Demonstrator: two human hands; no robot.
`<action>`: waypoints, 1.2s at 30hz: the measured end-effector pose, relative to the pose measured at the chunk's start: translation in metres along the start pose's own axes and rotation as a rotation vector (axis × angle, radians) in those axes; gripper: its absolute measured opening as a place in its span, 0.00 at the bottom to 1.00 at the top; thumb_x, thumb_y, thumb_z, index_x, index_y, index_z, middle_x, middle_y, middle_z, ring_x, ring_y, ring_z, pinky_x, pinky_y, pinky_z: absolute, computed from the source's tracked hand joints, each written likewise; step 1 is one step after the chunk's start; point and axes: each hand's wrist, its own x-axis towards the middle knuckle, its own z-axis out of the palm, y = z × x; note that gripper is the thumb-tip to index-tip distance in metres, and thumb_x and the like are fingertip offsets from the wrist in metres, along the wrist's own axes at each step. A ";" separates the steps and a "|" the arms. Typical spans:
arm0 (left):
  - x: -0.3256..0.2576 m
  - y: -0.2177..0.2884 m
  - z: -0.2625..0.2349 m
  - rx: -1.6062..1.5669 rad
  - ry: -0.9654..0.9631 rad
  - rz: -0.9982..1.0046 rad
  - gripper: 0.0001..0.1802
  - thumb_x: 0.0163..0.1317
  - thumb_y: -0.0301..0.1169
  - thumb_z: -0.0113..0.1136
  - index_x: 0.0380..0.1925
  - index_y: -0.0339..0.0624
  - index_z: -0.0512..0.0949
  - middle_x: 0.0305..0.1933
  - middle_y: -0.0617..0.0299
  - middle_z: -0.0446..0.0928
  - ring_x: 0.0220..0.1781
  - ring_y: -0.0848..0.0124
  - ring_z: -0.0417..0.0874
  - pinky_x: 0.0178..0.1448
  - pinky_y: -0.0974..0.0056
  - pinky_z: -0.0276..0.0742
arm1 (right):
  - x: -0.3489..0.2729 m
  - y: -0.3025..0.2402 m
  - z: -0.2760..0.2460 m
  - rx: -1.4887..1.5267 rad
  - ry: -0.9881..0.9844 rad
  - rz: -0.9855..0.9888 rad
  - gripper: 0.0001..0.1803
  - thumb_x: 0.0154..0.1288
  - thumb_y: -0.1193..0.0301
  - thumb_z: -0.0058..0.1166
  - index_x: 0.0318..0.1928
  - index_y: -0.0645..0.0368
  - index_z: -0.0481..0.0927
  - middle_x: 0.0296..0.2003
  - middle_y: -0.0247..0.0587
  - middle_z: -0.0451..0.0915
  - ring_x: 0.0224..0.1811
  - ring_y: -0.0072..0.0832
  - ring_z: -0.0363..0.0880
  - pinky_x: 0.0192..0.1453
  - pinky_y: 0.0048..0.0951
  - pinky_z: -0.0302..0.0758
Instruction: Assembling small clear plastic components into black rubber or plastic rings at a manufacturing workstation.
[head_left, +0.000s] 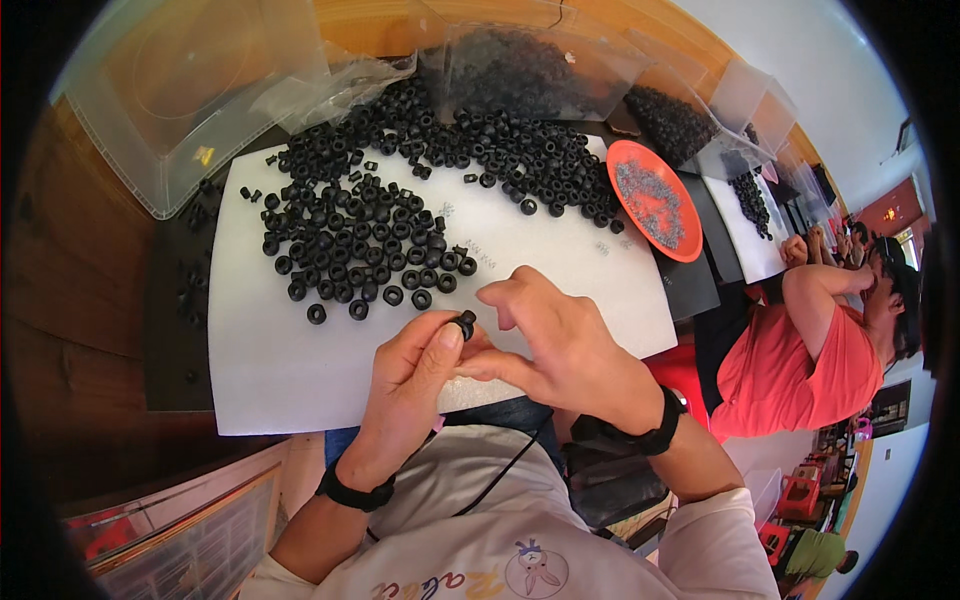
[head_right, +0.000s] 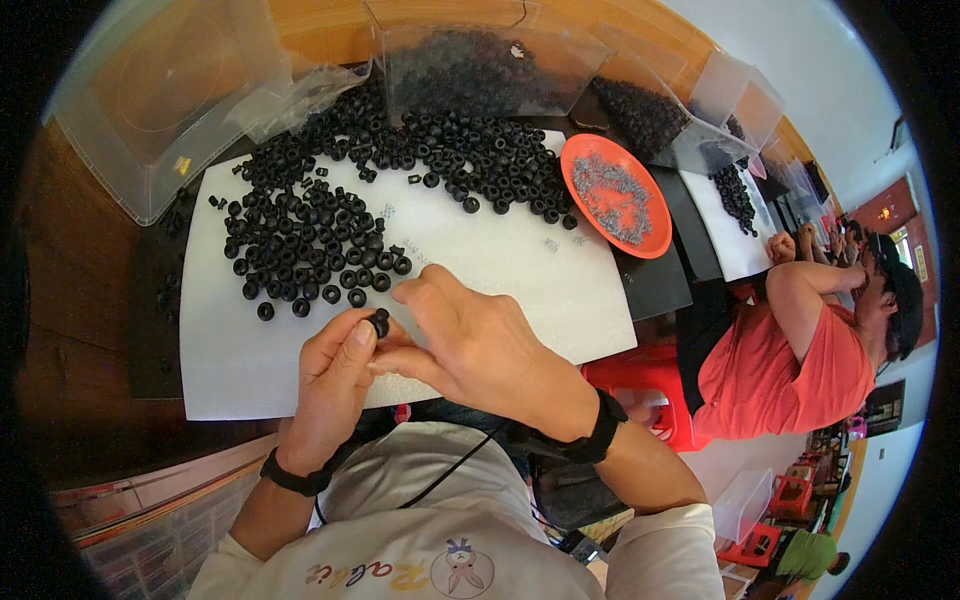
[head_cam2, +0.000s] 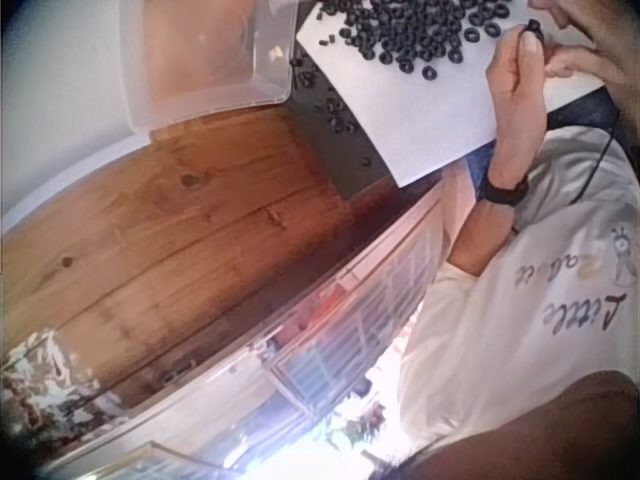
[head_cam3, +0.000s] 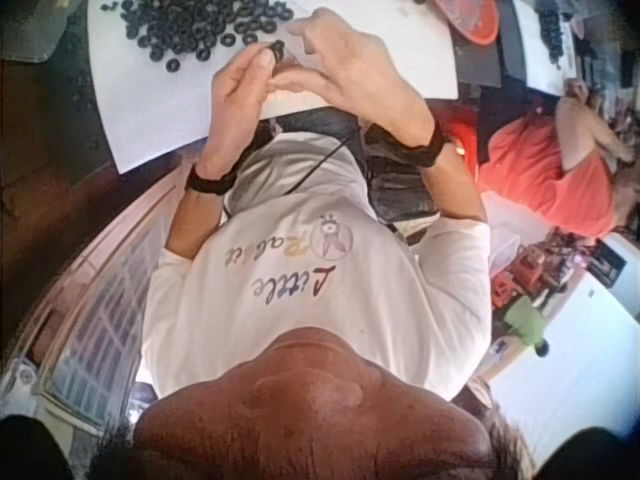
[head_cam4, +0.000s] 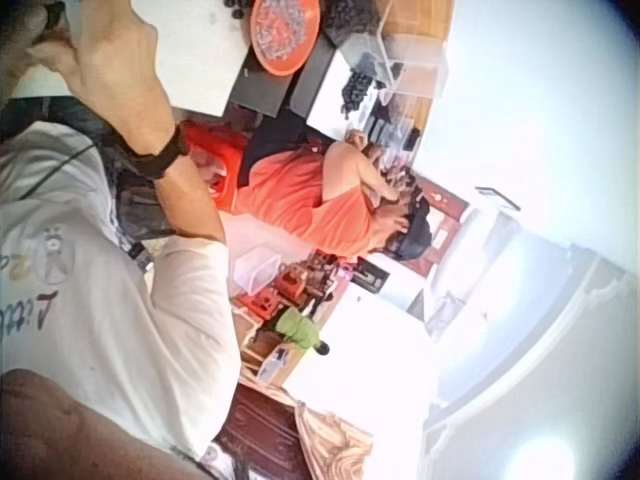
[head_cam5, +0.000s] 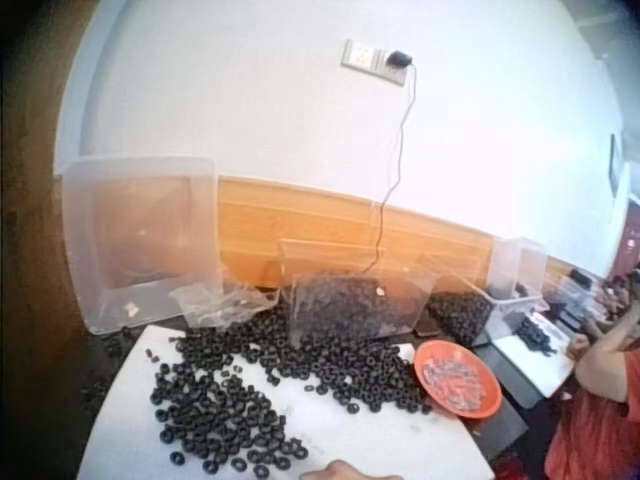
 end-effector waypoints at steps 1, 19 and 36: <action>0.001 -0.002 -0.001 -0.031 0.001 0.022 0.16 0.72 0.36 0.45 0.45 0.31 0.74 0.34 0.63 0.77 0.35 0.78 0.78 0.37 0.73 0.74 | 0.001 -0.001 0.003 0.001 0.001 0.002 0.26 0.49 0.62 0.68 0.43 0.63 0.71 0.28 0.40 0.71 0.22 0.33 0.75 0.26 0.29 0.74; -0.001 -0.003 0.006 0.351 0.056 0.157 0.13 0.71 0.30 0.45 0.41 0.29 0.75 0.25 0.60 0.77 0.27 0.77 0.76 0.32 0.71 0.73 | -0.003 -0.016 0.011 -0.390 -0.111 -0.072 0.18 0.50 0.72 0.59 0.40 0.71 0.74 0.27 0.41 0.70 0.21 0.30 0.75 0.20 0.28 0.72; -0.005 0.003 0.005 0.217 0.026 0.099 0.17 0.72 0.34 0.44 0.43 0.27 0.73 0.30 0.58 0.79 0.33 0.76 0.79 0.39 0.71 0.75 | -0.005 -0.015 0.009 -0.198 0.013 0.096 0.17 0.53 0.69 0.60 0.41 0.65 0.74 0.28 0.41 0.73 0.22 0.35 0.76 0.23 0.32 0.73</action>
